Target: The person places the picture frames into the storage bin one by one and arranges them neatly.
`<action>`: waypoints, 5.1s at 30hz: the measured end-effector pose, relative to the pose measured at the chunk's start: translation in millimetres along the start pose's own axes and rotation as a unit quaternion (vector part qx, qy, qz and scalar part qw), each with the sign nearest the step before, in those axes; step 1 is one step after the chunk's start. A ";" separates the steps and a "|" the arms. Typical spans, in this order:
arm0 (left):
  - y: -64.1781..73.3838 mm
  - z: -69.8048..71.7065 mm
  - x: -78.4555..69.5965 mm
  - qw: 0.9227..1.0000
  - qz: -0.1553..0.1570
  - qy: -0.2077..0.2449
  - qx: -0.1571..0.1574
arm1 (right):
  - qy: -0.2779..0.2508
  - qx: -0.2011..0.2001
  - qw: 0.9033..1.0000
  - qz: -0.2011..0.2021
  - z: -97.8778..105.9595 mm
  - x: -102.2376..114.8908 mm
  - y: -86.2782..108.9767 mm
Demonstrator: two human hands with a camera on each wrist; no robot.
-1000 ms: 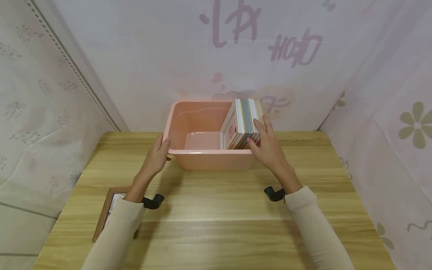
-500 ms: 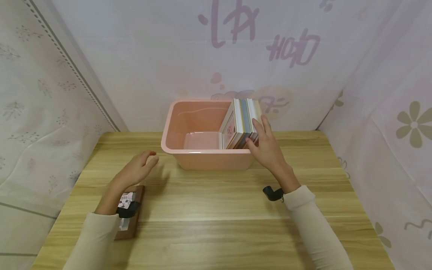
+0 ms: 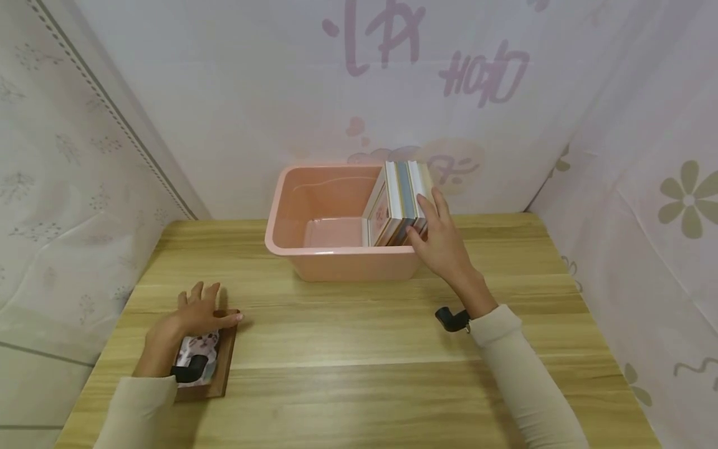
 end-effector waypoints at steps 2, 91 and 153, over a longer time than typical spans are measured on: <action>-2.6 -7.3 7.2 1.000 0.016 -0.004 -0.003 | 0.002 -0.002 1.000 0.002 -0.6 0.6 -0.5; 26.0 99.2 -72.5 0.885 -0.140 0.089 -0.436 | -0.044 -0.032 0.999 0.000 -1.4 -2.1 -0.2; -20.6 211.2 -210.8 0.886 -0.288 0.070 -0.357 | -0.051 -0.060 0.997 0.019 1.5 -4.3 1.9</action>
Point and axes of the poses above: each hand's wrist, its own y-axis away from the middle knuckle, its own z-axis out of the back of the hand, x = y × z, the point moved 6 cm from there along -y, towards the middle knuckle, and after that the axes turned 6 degrees about -y, right-handed, at the moved point
